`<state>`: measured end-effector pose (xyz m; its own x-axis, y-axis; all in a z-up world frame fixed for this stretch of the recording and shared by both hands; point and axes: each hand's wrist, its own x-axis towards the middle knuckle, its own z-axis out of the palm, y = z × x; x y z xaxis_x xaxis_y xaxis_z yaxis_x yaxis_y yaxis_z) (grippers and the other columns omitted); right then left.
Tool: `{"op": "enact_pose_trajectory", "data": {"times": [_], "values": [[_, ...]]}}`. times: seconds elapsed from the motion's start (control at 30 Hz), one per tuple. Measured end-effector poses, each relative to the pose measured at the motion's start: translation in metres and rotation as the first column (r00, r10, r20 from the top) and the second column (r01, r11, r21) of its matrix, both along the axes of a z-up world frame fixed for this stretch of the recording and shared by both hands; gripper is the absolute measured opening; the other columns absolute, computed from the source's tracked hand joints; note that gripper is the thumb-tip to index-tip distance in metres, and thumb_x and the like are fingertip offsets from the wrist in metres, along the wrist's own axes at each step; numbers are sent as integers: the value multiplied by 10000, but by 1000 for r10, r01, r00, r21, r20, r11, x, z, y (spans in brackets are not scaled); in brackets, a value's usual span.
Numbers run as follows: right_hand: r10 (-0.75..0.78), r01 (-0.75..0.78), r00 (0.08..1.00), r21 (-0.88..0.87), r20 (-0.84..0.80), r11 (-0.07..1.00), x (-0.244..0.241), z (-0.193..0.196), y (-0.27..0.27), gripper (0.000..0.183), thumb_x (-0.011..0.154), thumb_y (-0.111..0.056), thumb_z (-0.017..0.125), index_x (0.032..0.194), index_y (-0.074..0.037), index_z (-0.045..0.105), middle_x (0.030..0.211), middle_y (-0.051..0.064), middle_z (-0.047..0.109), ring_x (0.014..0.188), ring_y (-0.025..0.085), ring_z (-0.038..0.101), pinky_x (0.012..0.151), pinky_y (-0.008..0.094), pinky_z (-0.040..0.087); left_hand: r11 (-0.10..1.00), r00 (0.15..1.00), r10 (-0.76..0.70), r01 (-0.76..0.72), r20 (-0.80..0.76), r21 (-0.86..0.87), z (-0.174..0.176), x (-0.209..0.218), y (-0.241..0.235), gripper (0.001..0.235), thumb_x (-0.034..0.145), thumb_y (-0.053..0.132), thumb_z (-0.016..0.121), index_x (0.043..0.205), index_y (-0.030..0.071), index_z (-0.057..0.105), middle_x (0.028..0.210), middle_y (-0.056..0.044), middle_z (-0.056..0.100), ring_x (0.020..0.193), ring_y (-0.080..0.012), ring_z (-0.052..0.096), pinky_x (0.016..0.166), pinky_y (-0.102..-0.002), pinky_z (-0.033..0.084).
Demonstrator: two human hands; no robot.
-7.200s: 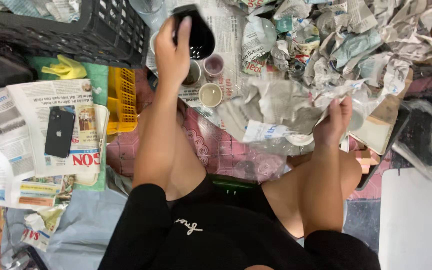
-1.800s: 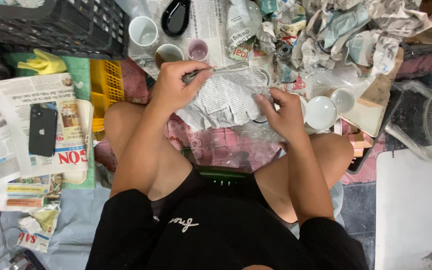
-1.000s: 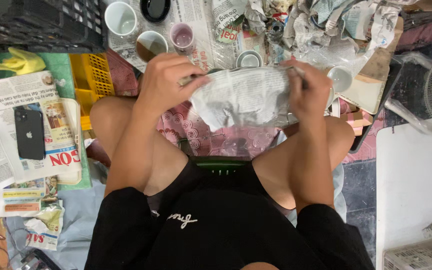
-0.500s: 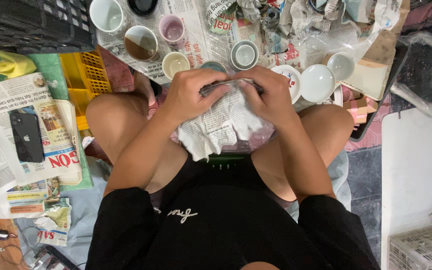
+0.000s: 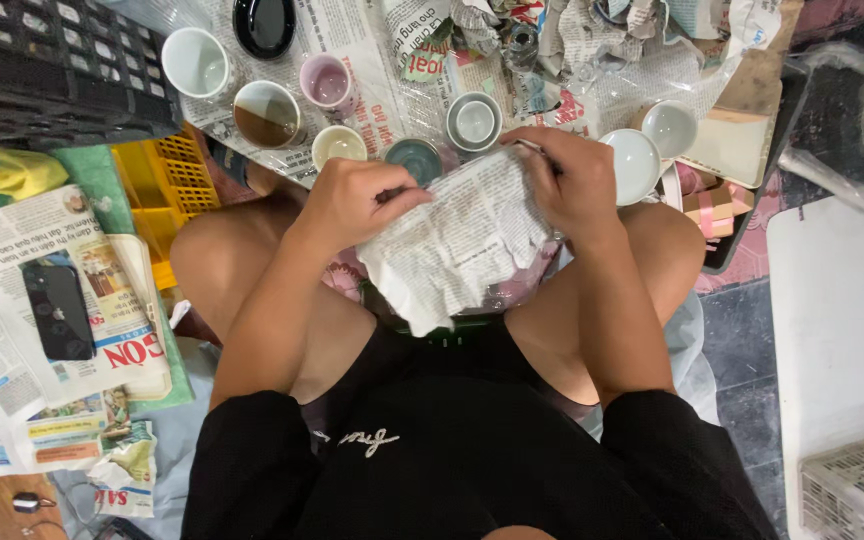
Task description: The person sits cross-legged and repeatedly folds pieces of newspaper into small, compact bundles by hand. They place each finished bundle into a black plastic crate to the left.
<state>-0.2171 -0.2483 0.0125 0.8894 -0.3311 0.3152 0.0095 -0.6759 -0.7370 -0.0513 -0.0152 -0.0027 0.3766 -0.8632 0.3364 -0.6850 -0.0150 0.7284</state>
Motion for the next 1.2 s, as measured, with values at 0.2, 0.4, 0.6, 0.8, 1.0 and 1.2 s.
{"op": "enact_pose_trajectory", "data": {"times": [0.2, 0.4, 0.6, 0.8, 1.0, 1.2], "values": [[-32, 32, 999, -28, -1, 999, -6, -8, -9, 188, 984, 38, 728, 1128, -74, 770, 857, 107, 728, 659, 195, 623, 638, 309, 486, 991, 998, -46, 41, 43, 124, -8, 12, 3, 309, 920, 225, 863, 745, 39, 689, 663, -117, 635, 578, -273, 605, 554, -369, 446], [-32, 33, 999, 40, -20, 999, -3, -5, -2, 204, 982, 42, 727, 1146, -75, 763, 830, 104, 705, 647, 145, 614, 607, 282, 472, 996, 983, -69, 78, -172, 47, -4, 2, -8, 195, 916, 219, 829, 888, 42, 751, 727, -92, 702, 578, -169, 649, 544, -304, 481], [-34, 33, 999, 54, 6, 998, -3, -8, -2, 178, 1004, 45, 717, 1141, -60, 759, 840, 107, 709, 643, 132, 583, 602, 271, 451, 982, 968, -14, 60, -249, 181, -2, 9, -7, 217, 931, 242, 818, 866, 44, 759, 644, -80, 675, 522, -132, 605, 510, -282, 443], [-91, 92, 991, -2, 101, 996, -6, -9, -19, 153, 1068, 42, 669, 1167, -46, 746, 986, 124, 743, 766, 158, 654, 704, 280, 507, 939, 937, -1, 121, -350, 321, -2, 22, -1, 233, 960, 250, 781, 862, 41, 754, 612, -55, 657, 491, -134, 533, 494, -299, 395], [-65, 74, 981, -43, 184, 996, -5, -5, -24, 105, 1084, 14, 649, 1163, -23, 709, 1048, 153, 739, 966, 244, 725, 863, 319, 547, 977, 975, 69, -23, -212, 212, 7, 31, 12, 171, 956, 173, 795, 959, 10, 745, 701, -76, 661, 582, -133, 584, 562, -284, 451], [-112, 109, 990, 33, 86, 993, -6, -10, -18, 110, 1072, 18, 685, 1148, -37, 742, 1006, 138, 764, 827, 216, 717, 767, 304, 547, 996, 996, 81, -80, -29, 37, 11, 35, 15, 173, 940, 164, 836, 945, 18, 743, 846, -108, 700, 750, -213, 653, 691, -332, 501]]}}
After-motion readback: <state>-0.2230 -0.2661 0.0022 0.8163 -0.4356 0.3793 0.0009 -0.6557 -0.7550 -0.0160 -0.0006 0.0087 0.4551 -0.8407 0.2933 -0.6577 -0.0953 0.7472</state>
